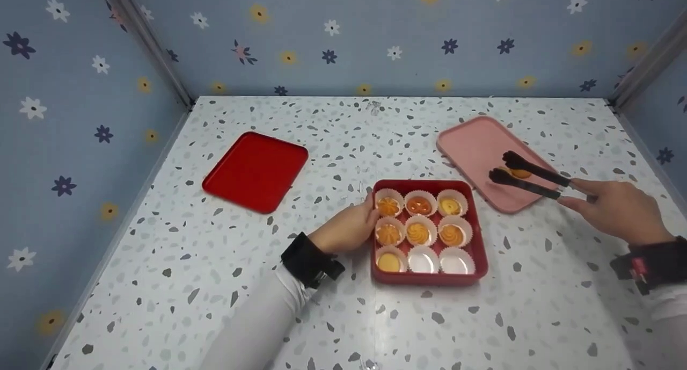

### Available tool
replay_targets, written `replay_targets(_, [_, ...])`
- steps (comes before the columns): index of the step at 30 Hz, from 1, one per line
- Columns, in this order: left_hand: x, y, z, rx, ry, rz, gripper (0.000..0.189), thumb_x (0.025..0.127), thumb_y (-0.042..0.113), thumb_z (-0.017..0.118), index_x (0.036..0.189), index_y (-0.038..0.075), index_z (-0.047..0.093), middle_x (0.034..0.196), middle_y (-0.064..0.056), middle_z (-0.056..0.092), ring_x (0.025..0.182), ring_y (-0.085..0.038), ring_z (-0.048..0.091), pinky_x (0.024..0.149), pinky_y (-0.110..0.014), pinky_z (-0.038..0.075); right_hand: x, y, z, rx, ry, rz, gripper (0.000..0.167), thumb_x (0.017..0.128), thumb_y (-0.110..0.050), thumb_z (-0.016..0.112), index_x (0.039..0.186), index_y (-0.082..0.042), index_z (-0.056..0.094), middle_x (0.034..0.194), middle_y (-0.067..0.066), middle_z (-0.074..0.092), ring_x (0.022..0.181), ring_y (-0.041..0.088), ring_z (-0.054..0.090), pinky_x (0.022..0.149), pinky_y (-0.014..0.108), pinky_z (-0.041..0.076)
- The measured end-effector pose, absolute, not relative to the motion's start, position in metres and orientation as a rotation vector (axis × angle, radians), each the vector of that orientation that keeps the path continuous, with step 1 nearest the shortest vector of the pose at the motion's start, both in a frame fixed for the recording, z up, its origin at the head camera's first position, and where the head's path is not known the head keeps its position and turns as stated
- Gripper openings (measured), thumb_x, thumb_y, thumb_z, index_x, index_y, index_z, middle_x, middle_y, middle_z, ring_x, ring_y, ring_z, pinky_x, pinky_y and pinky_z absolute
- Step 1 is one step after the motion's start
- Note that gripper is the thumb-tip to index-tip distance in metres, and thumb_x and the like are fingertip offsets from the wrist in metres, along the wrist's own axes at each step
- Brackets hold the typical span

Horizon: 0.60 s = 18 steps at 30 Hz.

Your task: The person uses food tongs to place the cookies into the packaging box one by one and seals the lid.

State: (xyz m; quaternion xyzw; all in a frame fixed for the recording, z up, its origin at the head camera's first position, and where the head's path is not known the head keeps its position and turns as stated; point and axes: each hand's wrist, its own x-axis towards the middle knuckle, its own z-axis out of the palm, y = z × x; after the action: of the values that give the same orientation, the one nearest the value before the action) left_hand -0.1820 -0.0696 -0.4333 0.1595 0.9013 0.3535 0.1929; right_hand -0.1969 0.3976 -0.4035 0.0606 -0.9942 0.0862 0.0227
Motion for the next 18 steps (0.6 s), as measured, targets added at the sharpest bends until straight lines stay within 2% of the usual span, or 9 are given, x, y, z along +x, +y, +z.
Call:
replay_targets(2, [-0.182,-0.07,-0.434,0.443,2.522,0.999,0.061,0.109,0.03,0.033,0.159,0.006,0.009,0.101,-0.014,0.062,0.098,-0.021,0.06,0.089,-0.033,0.046,-0.198,0.399,-0.405,0.168,-3.099,0.27,0.064,0.092,-0.043,0.068,0.131,0.006,0.058,0.062,0.009,0.058,0.055,0.023,0.043,0.044,0.035,0.03])
replay_targets(4, [-0.182,-0.07,-0.434,0.438,2.515,1.004,0.061,0.109,0.03,0.034,0.159,0.006,0.009,0.088,-0.011,0.057,0.091,-0.02,0.06,0.088,-0.033,0.046,-0.199,0.4,-0.407,0.146,-3.128,0.277,0.069,0.093,-0.05,0.065,0.132,0.006,0.056,0.065,0.011,0.059,0.057,0.024,0.043,0.044,0.035,0.03])
replay_targets(6, [-0.182,-0.07,-0.434,0.435,2.509,1.01,0.061,0.109,0.03,0.034,0.159,0.006,0.009,0.082,-0.009,0.053,0.084,-0.021,0.059,0.086,-0.033,0.047,-0.2,0.402,-0.409,0.129,-3.153,0.29,0.074,0.093,-0.056,0.061,0.133,0.006,0.055,0.08,0.024,0.065,0.06,0.026,0.045,0.045,0.035,0.031])
replay_targets(8, [-0.182,-0.07,-0.434,0.432,2.507,1.011,0.061,0.109,0.03,0.033,0.159,0.006,0.009,0.079,-0.008,0.05,0.078,-0.021,0.057,0.085,-0.033,0.047,-0.201,0.403,-0.41,0.131,-3.166,0.318,0.076,0.094,-0.059,0.058,0.133,0.006,0.055,0.097,0.034,0.064,0.062,0.026,0.045,0.045,0.036,0.031])
replay_targets(9, [-0.182,-0.071,-0.434,0.43,2.505,1.011,0.061,0.109,0.03,0.033,0.159,0.006,0.01,0.079,-0.009,0.051,0.076,-0.021,0.057,0.085,-0.033,0.047,-0.201,0.404,-0.411,0.135,-3.17,0.335,0.076,0.094,-0.059,0.058,0.133,0.007,0.055,0.1,0.035,0.063,0.061,0.026,0.045,0.045,0.036,0.031])
replay_targets(11, [-0.182,-0.071,-0.434,0.429,2.508,1.009,0.06,0.109,0.031,0.033,0.159,0.006,0.01,0.084,-0.01,0.055,0.079,-0.02,0.058,0.085,-0.033,0.047,-0.2,0.404,-0.413,0.148,-3.164,0.368,0.075,0.094,-0.057,0.058,0.133,0.007,0.055,0.089,0.032,0.063,0.058,0.025,0.043,0.044,0.035,0.031])
replay_targets(13, [-0.182,-0.071,-0.434,0.431,2.509,1.004,0.06,0.109,0.031,0.033,0.159,0.006,0.01,0.087,-0.013,0.057,0.081,-0.021,0.059,0.086,-0.034,0.047,-0.2,0.404,-0.414,0.169,-3.148,0.386,0.071,0.095,-0.053,0.06,0.131,0.008,0.056,0.07,0.019,0.058,0.055,0.022,0.039,0.043,0.035,0.031])
replay_targets(15, [-0.182,-0.071,-0.434,0.428,2.507,1.009,0.06,0.109,0.031,0.033,0.159,0.006,0.01,0.093,-0.015,0.06,0.084,-0.021,0.06,0.087,-0.034,0.047,-0.2,0.404,-0.415,0.179,-3.134,0.383,0.069,0.095,-0.051,0.061,0.13,0.008,0.057,0.061,0.007,0.048,0.053,0.021,0.037,0.043,0.035,0.03])
replay_targets(18, [-0.182,-0.071,-0.434,0.425,2.502,1.016,0.06,0.109,0.032,0.032,0.159,0.006,0.01,0.101,-0.019,0.062,0.086,-0.022,0.061,0.088,-0.034,0.047,-0.2,0.404,-0.415,0.207,-3.109,0.341,0.065,0.095,-0.048,0.062,0.128,0.008,0.059,0.056,0.004,0.044,0.053,0.021,0.037,0.043,0.035,0.029])
